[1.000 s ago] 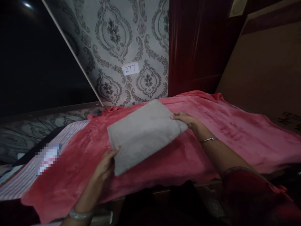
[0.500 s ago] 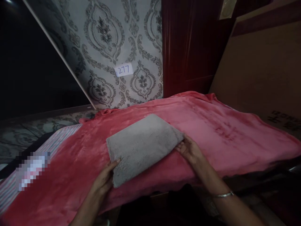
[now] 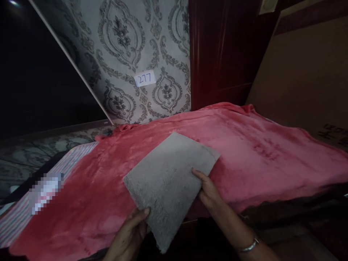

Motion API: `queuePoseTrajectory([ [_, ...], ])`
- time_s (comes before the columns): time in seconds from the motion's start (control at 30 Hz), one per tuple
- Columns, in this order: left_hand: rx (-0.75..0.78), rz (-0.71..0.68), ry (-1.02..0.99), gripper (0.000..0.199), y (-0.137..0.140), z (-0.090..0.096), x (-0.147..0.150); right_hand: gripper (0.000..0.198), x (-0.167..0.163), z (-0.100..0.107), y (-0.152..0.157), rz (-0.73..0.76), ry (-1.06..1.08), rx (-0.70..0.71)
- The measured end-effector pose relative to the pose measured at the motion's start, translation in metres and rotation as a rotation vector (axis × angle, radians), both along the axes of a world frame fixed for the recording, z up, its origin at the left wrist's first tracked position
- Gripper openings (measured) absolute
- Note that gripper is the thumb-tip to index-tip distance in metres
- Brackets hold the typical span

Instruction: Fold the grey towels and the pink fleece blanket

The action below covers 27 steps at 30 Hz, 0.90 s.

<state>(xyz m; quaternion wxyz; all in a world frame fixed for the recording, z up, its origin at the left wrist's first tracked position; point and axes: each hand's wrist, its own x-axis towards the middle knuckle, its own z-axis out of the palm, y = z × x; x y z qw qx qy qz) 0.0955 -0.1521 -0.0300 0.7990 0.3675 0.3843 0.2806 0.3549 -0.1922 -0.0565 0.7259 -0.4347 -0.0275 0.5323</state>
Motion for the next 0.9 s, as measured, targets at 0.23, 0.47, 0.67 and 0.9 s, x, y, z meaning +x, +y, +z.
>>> queuePoseTrajectory([
  [0.23, -0.016, 0.33, -0.123, 0.031, 0.047, 0.01, -0.02, 0.034, -0.007, 0.008, -0.004, -0.147, 0.163, 0.007],
  [0.47, 0.13, 0.306, 0.01, 0.014, 0.122, 0.03, -0.028, 0.036, -0.007, -0.008, -0.005, -0.128, 0.107, 0.125],
  [0.67, 0.375, 0.177, 0.275, 0.021, 0.186, 0.038, -0.009, 0.033, -0.011, -0.002, -0.003, -0.153, 0.158, 0.125],
  [0.9, 0.672, -0.269, 0.519, 0.041, 0.232, 0.048, 0.044, 0.033, -0.013, -0.006, -0.003, -0.17, 0.124, 0.174],
])
